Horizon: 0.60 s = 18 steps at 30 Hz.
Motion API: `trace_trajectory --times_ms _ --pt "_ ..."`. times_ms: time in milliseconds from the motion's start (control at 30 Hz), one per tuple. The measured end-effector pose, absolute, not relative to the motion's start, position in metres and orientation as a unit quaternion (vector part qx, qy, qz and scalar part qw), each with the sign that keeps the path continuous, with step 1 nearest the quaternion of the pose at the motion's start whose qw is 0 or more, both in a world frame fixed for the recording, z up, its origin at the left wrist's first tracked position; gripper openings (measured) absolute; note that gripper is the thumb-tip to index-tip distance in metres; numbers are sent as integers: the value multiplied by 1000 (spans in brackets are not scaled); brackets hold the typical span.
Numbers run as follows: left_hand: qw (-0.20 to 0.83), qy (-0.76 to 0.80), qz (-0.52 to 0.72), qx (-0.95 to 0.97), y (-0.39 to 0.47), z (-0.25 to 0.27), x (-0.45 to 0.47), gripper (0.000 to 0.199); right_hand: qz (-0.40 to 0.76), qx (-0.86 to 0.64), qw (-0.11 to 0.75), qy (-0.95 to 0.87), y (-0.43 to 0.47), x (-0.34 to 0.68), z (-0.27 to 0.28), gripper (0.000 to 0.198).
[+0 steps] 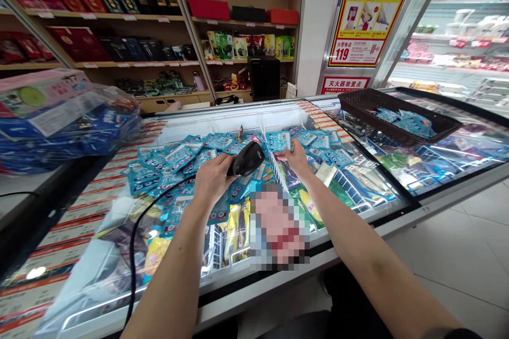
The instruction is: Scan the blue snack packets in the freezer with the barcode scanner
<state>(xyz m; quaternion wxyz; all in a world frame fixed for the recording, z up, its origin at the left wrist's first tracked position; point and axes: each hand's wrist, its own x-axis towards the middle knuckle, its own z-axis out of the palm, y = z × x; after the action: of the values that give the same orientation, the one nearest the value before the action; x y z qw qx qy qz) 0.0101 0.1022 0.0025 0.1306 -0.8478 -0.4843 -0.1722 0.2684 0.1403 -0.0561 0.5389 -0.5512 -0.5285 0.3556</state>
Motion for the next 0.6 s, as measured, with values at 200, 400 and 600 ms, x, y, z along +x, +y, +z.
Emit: trace_trajectory --times_ms 200,400,600 --pt "140 -484 -168 -847 104 2 7 37 280 -576 578 -506 135 282 -40 45" --pt "151 -483 -178 -844 105 0 6 37 235 -619 614 -430 136 311 -37 46" --pt "158 -480 -180 -844 106 -2 4 38 191 -677 573 -421 131 321 -44 50"
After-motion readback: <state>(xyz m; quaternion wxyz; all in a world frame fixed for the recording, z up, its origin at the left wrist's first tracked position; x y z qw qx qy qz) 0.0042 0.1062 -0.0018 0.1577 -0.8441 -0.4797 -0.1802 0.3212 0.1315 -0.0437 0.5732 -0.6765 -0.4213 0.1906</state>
